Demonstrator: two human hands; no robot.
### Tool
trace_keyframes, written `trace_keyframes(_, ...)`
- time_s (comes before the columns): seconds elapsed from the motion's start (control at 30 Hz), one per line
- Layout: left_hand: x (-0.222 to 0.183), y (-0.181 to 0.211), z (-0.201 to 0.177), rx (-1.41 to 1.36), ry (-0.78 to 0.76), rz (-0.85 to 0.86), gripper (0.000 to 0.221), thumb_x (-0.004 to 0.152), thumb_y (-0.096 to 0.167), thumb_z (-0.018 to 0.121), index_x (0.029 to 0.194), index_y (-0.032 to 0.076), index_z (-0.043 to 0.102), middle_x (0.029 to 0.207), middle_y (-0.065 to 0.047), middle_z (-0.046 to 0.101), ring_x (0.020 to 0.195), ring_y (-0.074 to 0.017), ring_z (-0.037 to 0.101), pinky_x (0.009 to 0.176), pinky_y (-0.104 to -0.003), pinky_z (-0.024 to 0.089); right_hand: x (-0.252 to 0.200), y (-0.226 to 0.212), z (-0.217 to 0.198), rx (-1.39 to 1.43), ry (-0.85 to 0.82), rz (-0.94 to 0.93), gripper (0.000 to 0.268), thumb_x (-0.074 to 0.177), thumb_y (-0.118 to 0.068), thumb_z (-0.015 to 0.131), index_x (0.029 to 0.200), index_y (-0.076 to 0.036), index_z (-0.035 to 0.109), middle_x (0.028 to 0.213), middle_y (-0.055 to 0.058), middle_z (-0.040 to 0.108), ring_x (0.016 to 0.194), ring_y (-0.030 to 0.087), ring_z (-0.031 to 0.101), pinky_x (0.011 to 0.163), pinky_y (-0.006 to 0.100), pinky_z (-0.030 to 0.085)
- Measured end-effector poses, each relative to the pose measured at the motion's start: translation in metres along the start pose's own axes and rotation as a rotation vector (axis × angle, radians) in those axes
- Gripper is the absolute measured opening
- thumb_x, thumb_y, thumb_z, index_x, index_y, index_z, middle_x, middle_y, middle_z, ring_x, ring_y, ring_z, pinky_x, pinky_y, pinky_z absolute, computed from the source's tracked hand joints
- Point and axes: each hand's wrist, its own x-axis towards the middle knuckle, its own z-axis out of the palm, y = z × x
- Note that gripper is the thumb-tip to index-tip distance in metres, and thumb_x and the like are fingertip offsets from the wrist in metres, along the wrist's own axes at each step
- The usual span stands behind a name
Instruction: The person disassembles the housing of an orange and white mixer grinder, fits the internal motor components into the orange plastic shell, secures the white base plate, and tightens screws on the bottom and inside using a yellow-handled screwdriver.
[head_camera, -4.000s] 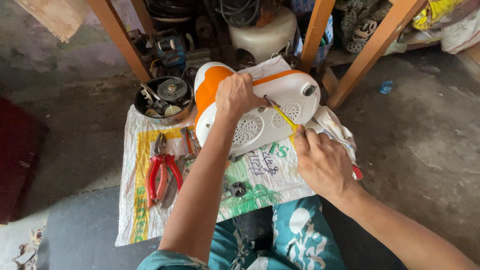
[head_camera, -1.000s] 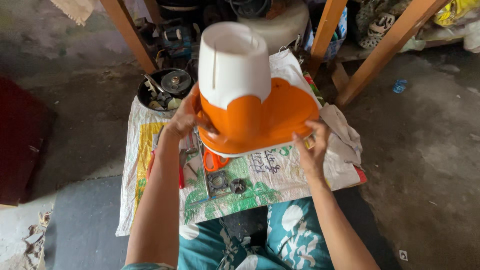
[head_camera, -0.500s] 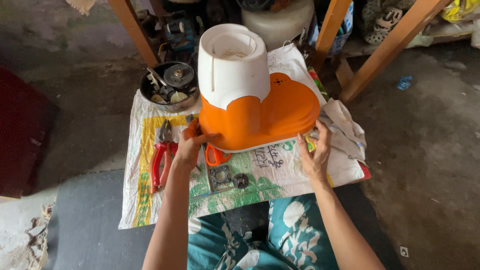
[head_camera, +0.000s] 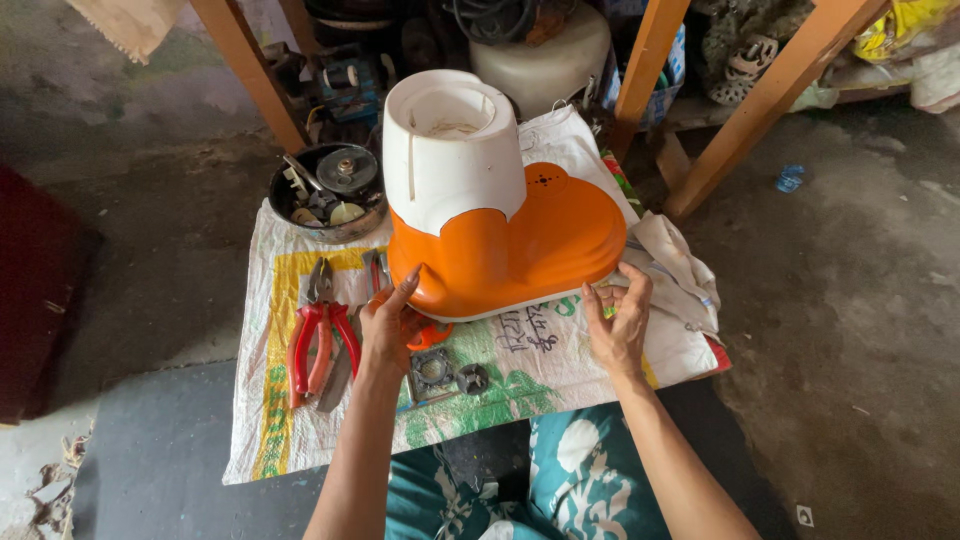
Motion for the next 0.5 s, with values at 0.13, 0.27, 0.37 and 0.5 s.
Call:
trace_keyframes(0.13,0.014,0.004,0.002,0.171,0.030,-0.026,0.048,0.082,0.020,0.084,0.117,-0.010,0.070,0.089,-0.021,0.074,0.059,-0.0270,0.065,0.044,-0.035,0.044,0.004,0.002,0.001,0.006,-0.007,0.159,0.056,0.097,-0.026,0.074,0.136,0.003,0.046,0.093,0.012,0.068,0.080,0.018,0.066,0.074,0.032,0.054)
trace_keyframes(0.27,0.020,-0.007,0.005,0.156,0.066,0.041,0.052,0.074,0.003,0.086,0.118,-0.013,0.063,0.095,-0.021,0.076,0.071,-0.0232,0.074,0.060,-0.032,0.060,0.002,0.002,0.003,-0.002,0.022,0.014,0.046,0.096,-0.023,0.075,0.126,0.003,0.051,0.098,0.011,0.066,0.077,0.018,0.066,0.068,0.033,0.053)
trace_keyframes(0.37,0.034,-0.008,-0.003,-0.012,0.053,0.174,0.061,0.071,-0.002,0.080,0.125,-0.005,0.052,0.096,-0.021,0.076,0.078,-0.0236,0.079,0.067,-0.033,0.067,0.002,0.002,0.003,-0.025,-0.021,0.002,0.035,0.094,-0.023,0.077,0.112,-0.001,0.055,0.087,0.008,0.066,0.072,0.018,0.064,0.066,0.034,0.052)
trace_keyframes(0.5,0.054,-0.009,-0.020,-0.136,0.205,0.183,0.070,0.077,0.003,0.080,0.138,-0.004,0.046,0.098,-0.008,0.072,0.077,-0.0176,0.074,0.067,-0.030,0.061,-0.002,0.006,0.005,-0.074,-0.079,-0.086,0.029,0.092,-0.020,0.079,0.101,-0.003,0.057,0.085,0.008,0.066,0.071,0.021,0.063,0.066,0.035,0.052)
